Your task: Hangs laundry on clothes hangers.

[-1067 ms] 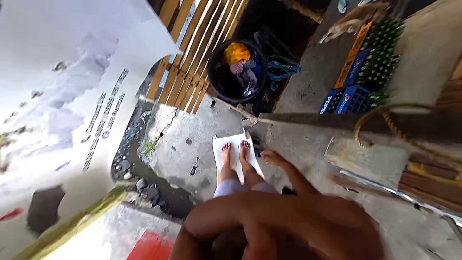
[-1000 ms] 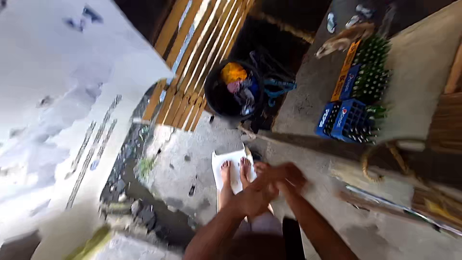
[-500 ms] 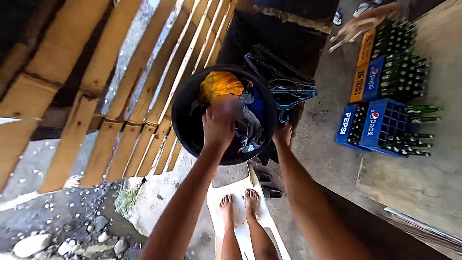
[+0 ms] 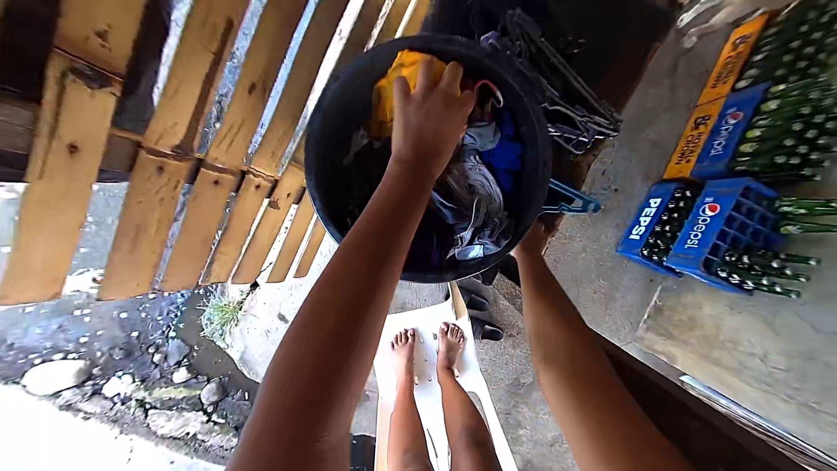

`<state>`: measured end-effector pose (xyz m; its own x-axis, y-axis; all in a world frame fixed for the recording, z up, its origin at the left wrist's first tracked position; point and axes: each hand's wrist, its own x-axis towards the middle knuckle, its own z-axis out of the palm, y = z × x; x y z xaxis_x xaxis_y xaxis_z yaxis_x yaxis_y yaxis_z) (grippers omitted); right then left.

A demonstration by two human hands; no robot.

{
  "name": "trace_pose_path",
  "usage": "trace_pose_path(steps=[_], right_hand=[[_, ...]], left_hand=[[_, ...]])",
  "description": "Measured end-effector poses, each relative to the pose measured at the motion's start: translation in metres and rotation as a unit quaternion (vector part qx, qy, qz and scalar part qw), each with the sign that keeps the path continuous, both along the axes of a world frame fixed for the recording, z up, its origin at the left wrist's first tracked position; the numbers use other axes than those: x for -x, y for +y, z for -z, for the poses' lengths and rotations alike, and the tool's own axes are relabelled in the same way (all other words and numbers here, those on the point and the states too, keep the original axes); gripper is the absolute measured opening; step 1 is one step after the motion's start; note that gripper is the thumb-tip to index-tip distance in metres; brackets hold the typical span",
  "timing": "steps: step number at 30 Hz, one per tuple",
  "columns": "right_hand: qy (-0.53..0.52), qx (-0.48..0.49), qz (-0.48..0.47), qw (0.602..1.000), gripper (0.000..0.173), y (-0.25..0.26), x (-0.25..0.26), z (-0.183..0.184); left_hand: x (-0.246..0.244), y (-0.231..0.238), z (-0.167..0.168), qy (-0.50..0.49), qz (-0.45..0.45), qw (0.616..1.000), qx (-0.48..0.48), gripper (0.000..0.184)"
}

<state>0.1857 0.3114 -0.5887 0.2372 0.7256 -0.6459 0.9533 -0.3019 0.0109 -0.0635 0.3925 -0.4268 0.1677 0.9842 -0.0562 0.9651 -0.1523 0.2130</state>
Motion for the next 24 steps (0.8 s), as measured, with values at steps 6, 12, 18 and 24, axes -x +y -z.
trace_pose_path(steps=[6,12,18,24], right_hand=[[0.105,-0.224,0.230,0.941,0.040,-0.012,0.017,-0.039],[0.196,-0.441,0.449,0.752,0.040,0.013,0.028,-0.144],[0.515,-0.451,0.555,0.472,0.029,0.024,0.051,-0.247],[0.749,-0.321,0.149,0.559,0.035,-0.060,0.103,-0.382]], left_hand=[[0.056,-0.061,-0.029,-0.185,-0.160,0.970,-0.002,0.025],[0.082,-0.109,-0.077,-0.321,-0.228,0.900,-0.190,0.028],[0.098,-0.128,-0.183,-0.506,-0.245,0.781,-0.272,0.017],[0.094,-0.223,-0.294,-0.590,-0.221,0.747,-0.210,0.010]])
